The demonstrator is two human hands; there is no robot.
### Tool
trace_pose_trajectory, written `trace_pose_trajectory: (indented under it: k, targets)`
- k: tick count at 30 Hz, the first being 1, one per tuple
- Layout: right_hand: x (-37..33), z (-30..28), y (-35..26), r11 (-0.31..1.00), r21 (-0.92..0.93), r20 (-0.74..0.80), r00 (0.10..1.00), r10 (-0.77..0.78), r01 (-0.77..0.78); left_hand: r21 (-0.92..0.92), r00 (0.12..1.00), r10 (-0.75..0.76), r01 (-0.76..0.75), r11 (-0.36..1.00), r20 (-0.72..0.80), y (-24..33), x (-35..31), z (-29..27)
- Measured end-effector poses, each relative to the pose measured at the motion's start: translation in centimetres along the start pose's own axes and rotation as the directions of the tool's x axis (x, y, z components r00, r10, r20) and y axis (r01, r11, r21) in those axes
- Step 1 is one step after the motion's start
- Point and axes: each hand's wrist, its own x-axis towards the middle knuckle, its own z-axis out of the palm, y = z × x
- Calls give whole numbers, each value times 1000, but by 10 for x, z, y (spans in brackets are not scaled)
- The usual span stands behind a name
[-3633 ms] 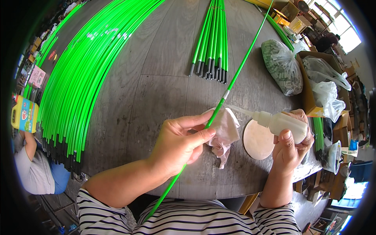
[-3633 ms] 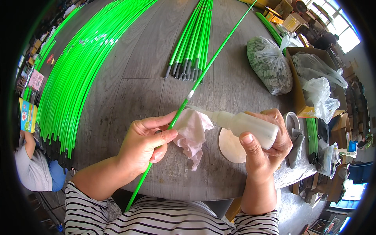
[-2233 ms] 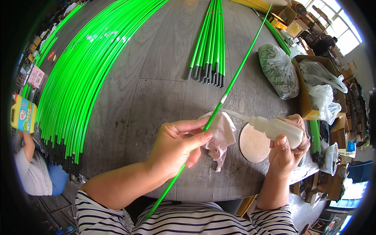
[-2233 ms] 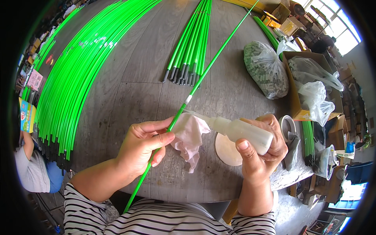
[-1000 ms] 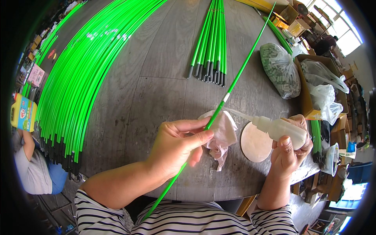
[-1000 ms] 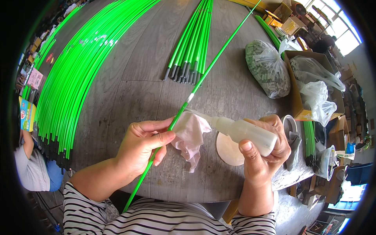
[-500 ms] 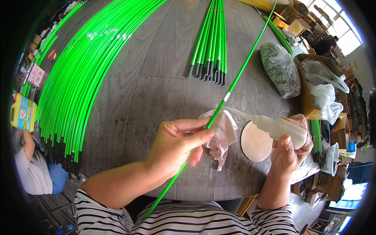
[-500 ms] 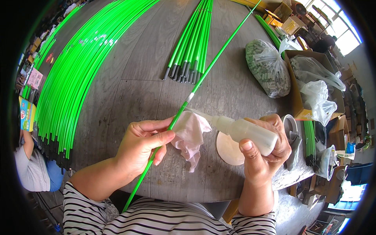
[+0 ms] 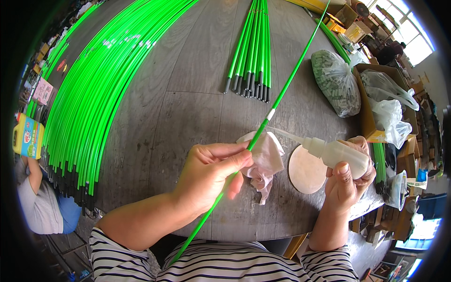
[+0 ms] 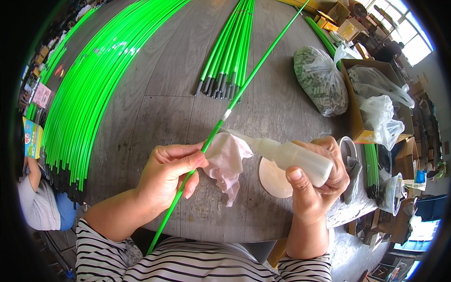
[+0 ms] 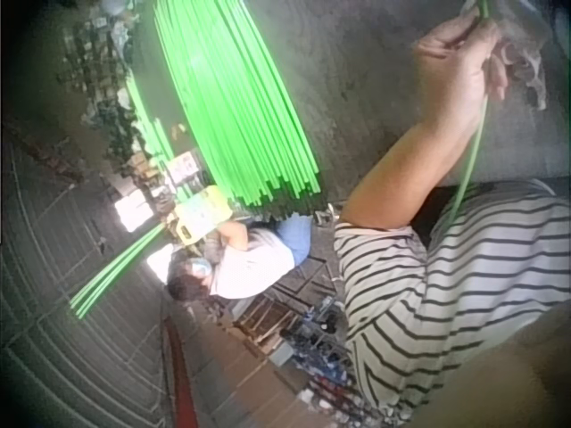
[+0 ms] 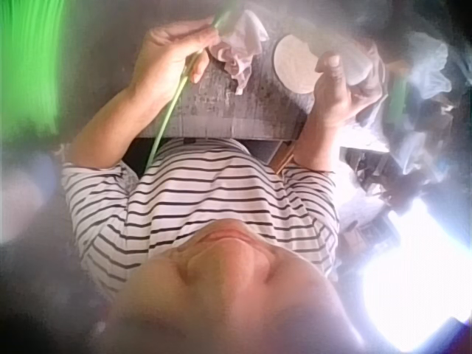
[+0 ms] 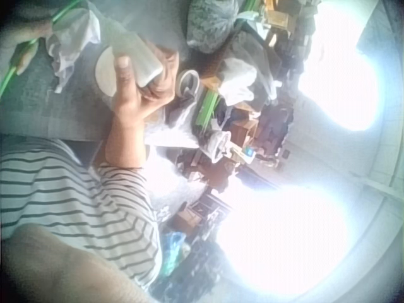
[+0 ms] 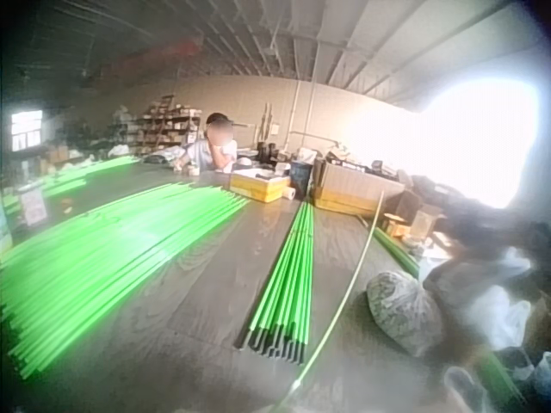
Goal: The person assembles green rods by applying glue from a bottle to the end of one rod and inserting a smaller rod into it. They then wipe the joint with a cloth and place the assembled rod on the table.
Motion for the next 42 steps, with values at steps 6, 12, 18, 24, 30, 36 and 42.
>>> trace_pose_trajectory:
  k: [6,12,18,24,30,36,42]
  targets:
    - [0,1,-1,1000,11,-15,1000,10,-10,-2,1000,-16,16,1000,17,-1,-1,-1]
    - [-1,0,-1,1000,11,-8,1000,8,-8,-11,998,-27,28,1000,61,-2,-1,-2]
    - [-1,1,-1,1000,8,-5,1000,11,-11,-28,997,-53,54,998,56,-1,0,1]
    - [0,-1,0,1000,-21,-3,1000,-10,10,-19,998,-34,35,999,50,-3,1,0]
    - [0,1,-3,1000,-5,-13,1000,0,0,-70,994,-41,49,996,99,-4,2,-2]
    - [-1,-1,0,1000,9,0,1000,-12,12,-77,988,-71,82,994,134,1,0,-2]
    - [9,-4,12,966,243,-116,986,119,-88,-108,988,-65,81,991,140,3,0,-2]
